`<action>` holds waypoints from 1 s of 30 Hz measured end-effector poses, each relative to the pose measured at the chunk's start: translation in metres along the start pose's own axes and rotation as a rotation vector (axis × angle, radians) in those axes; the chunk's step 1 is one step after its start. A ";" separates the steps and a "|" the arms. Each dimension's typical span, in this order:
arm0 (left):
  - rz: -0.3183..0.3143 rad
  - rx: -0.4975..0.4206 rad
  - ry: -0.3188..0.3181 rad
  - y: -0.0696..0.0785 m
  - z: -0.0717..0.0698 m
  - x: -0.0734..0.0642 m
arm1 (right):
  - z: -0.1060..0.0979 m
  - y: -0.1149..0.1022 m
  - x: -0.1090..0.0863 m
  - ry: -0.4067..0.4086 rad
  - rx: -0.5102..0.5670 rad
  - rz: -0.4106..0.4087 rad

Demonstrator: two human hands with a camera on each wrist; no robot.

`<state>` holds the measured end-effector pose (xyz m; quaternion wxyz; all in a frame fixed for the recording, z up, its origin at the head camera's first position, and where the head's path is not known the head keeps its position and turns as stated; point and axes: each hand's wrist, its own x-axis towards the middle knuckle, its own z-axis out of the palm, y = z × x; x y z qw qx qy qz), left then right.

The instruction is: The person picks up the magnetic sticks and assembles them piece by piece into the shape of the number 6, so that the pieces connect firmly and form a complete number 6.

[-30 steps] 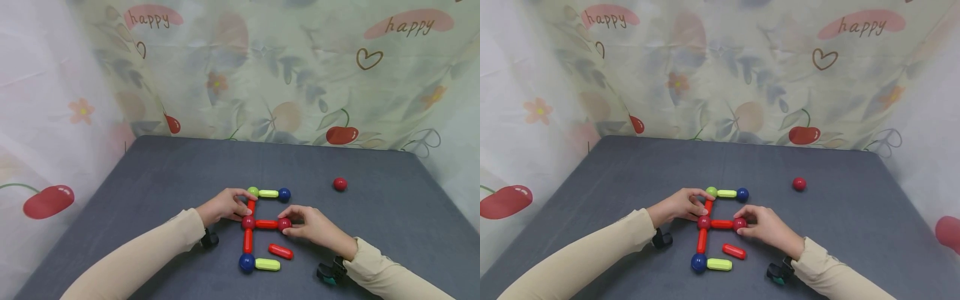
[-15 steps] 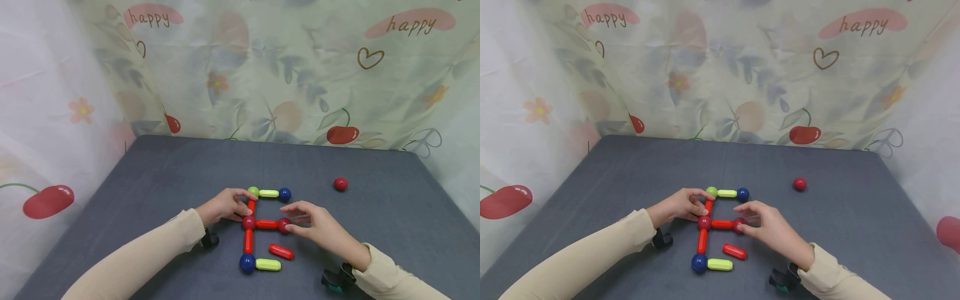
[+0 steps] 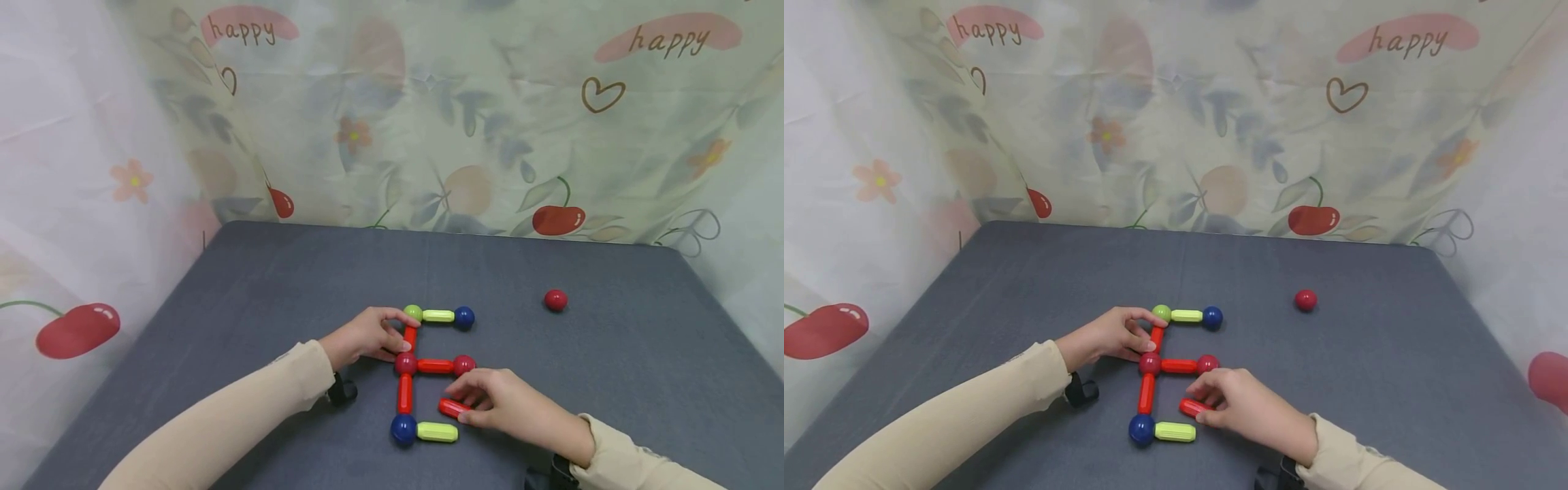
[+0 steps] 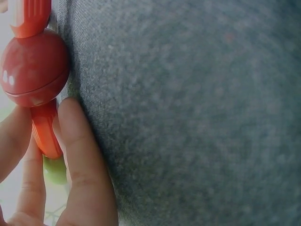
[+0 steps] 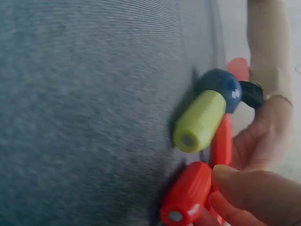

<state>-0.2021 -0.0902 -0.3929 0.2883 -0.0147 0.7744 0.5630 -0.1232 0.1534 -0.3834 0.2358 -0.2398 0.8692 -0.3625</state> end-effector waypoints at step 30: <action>0.001 -0.012 0.000 0.002 0.001 -0.001 | -0.001 0.006 -0.007 0.072 0.130 0.089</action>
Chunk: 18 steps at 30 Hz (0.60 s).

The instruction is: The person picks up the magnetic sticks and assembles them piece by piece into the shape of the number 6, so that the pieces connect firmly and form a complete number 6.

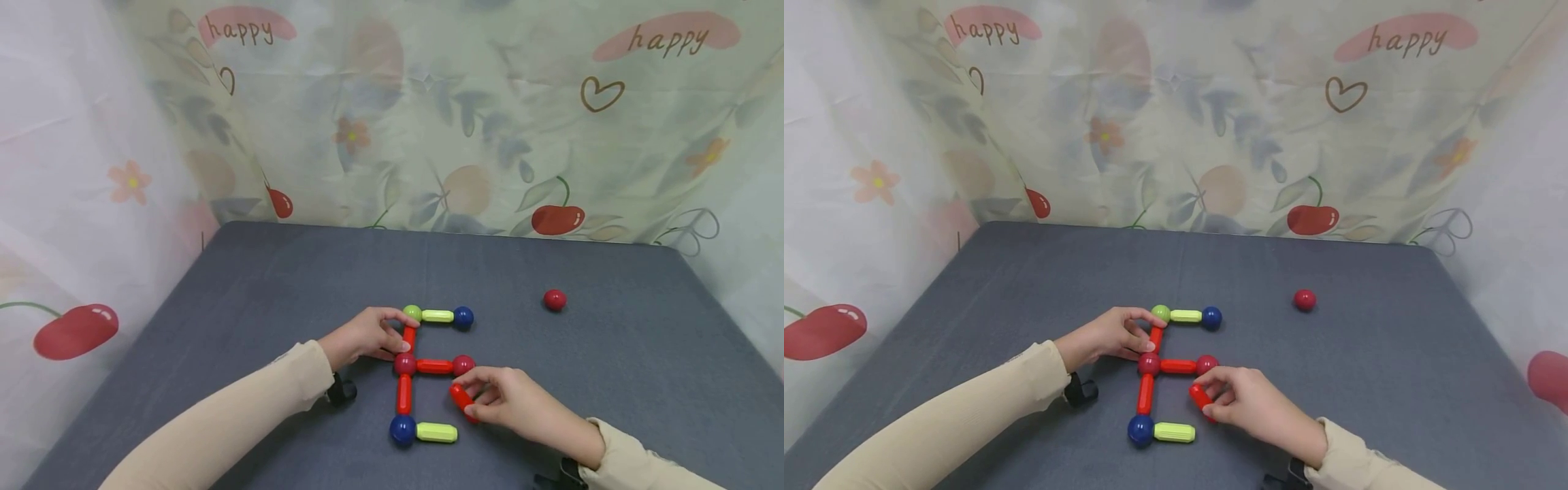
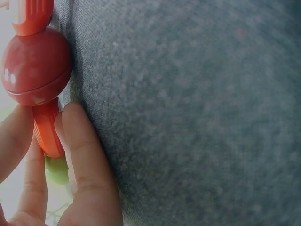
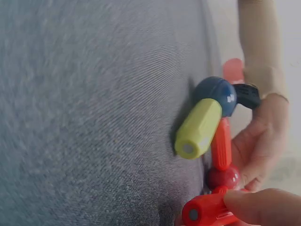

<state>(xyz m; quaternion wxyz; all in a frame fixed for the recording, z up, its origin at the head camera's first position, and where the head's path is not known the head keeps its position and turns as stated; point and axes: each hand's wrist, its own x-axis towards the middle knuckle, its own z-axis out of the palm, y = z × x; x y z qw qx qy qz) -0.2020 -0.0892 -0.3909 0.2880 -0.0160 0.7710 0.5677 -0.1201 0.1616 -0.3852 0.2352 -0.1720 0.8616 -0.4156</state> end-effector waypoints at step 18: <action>-0.015 0.001 0.017 0.000 0.001 0.002 | -0.002 0.019 0.005 -0.101 0.449 0.213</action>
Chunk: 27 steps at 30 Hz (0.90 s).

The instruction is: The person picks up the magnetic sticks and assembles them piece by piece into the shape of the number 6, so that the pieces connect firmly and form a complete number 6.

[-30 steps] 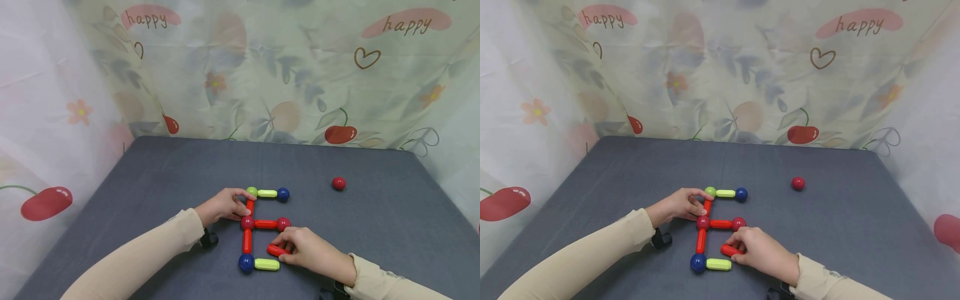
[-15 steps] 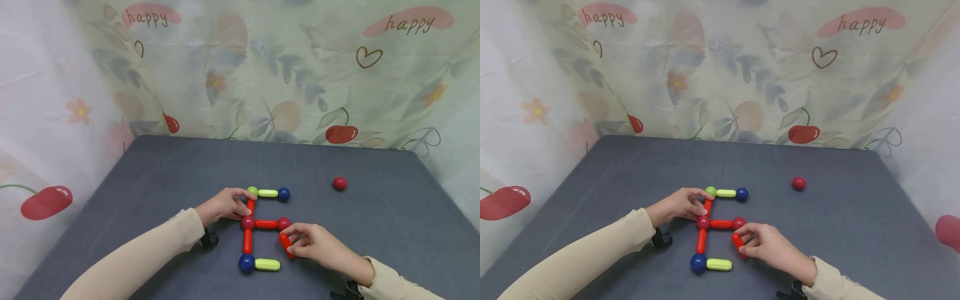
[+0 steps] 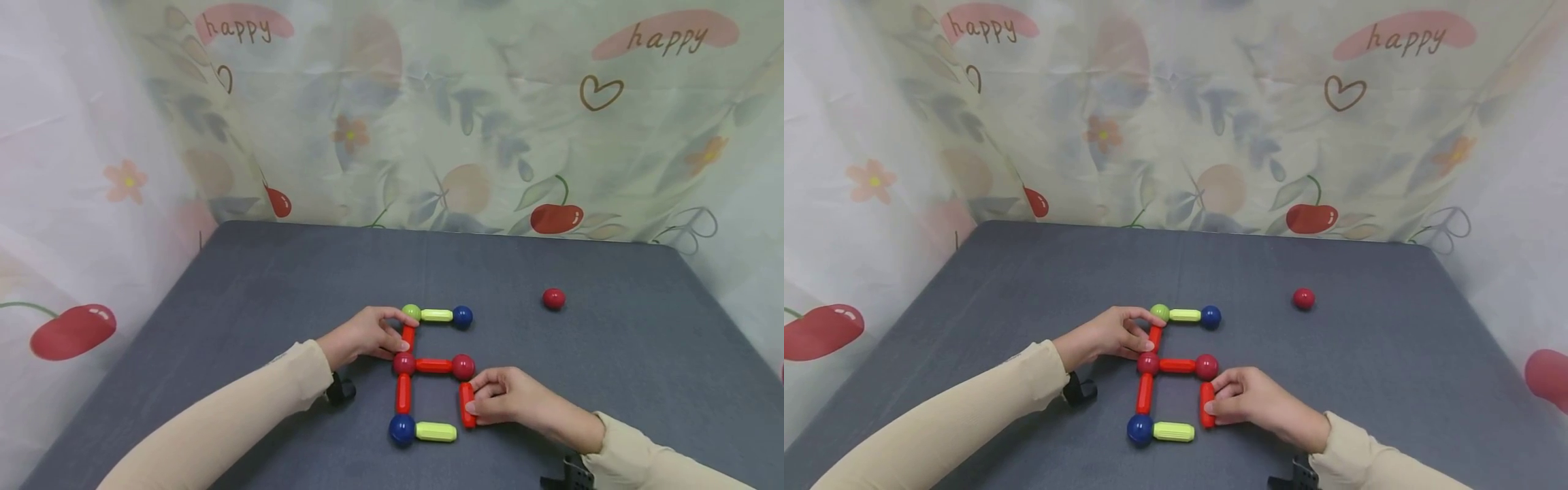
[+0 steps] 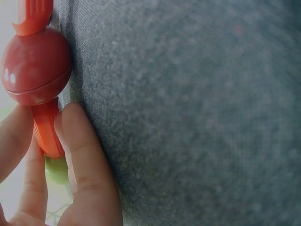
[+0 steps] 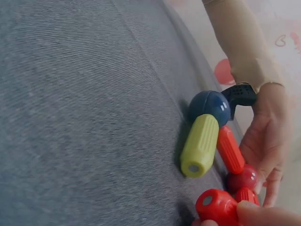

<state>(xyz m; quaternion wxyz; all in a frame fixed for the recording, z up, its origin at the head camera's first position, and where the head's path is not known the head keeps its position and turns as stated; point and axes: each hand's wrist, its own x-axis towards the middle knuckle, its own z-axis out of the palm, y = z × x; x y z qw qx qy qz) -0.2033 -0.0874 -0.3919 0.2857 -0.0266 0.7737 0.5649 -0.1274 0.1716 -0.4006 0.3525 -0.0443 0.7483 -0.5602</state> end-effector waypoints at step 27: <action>0.004 0.011 -0.013 0.001 -0.001 -0.001 | -0.003 -0.010 0.007 0.062 0.033 0.112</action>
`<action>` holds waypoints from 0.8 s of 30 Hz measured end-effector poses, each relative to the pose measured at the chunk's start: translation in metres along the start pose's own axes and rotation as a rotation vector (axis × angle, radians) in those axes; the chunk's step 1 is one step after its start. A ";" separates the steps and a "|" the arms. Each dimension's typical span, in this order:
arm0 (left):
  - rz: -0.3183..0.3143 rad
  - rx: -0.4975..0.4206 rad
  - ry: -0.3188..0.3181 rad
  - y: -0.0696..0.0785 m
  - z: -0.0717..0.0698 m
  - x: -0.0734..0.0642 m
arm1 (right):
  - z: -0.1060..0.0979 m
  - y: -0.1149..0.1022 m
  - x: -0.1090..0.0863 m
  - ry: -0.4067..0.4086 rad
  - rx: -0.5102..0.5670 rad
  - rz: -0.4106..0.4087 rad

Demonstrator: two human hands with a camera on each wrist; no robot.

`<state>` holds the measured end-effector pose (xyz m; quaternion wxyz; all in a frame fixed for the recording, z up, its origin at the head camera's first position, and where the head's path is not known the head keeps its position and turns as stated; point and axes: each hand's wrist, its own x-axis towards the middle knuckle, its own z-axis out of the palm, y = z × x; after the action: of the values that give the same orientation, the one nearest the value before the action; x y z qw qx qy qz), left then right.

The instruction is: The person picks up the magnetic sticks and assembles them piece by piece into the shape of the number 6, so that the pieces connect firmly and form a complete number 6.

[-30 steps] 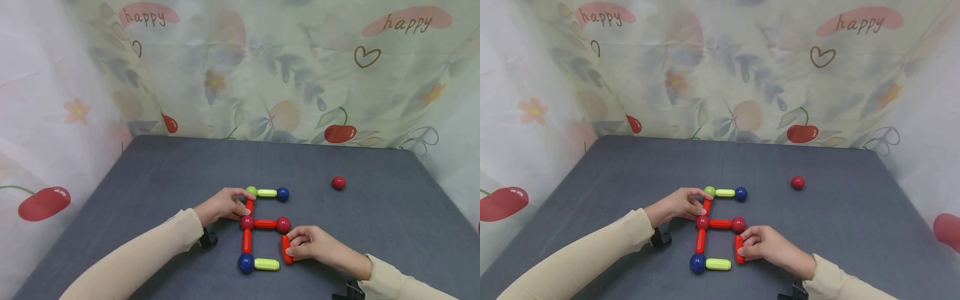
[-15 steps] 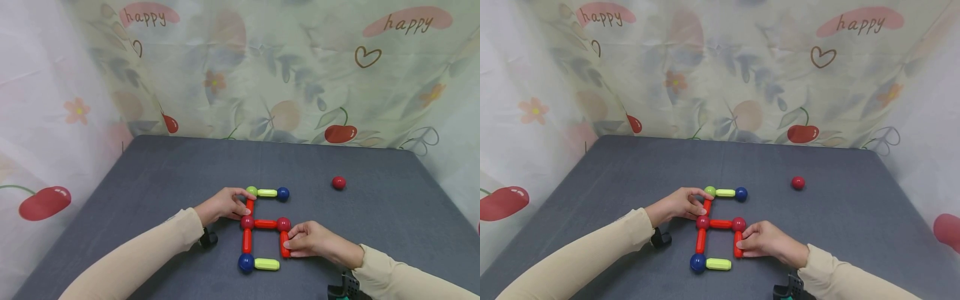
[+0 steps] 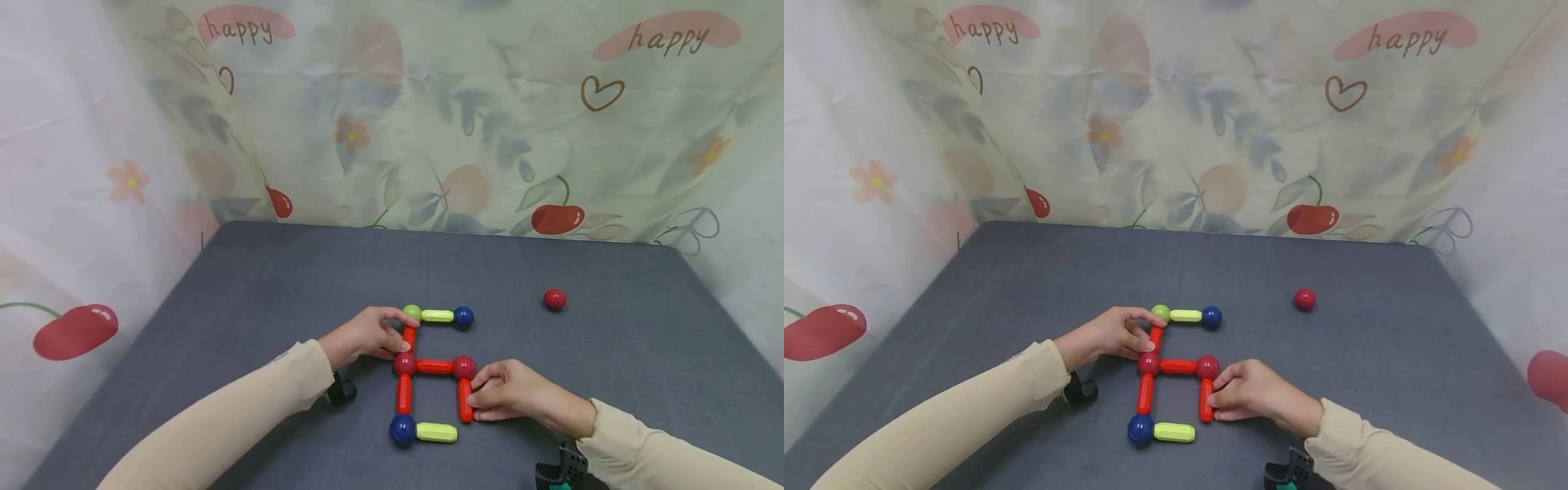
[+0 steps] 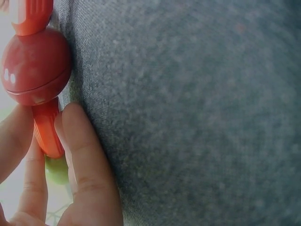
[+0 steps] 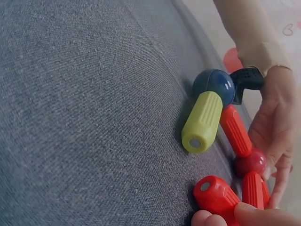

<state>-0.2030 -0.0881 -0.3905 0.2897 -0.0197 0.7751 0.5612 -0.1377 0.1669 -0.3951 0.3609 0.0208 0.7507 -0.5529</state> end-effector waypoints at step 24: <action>0.095 0.072 -0.064 -0.009 -0.004 -0.020 | -0.003 0.002 0.002 -0.014 0.015 -0.002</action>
<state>-0.1848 -0.1008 -0.3877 0.2879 0.0456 0.7851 0.5465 -0.1395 0.1699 -0.3974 0.3653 0.0191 0.7440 -0.5591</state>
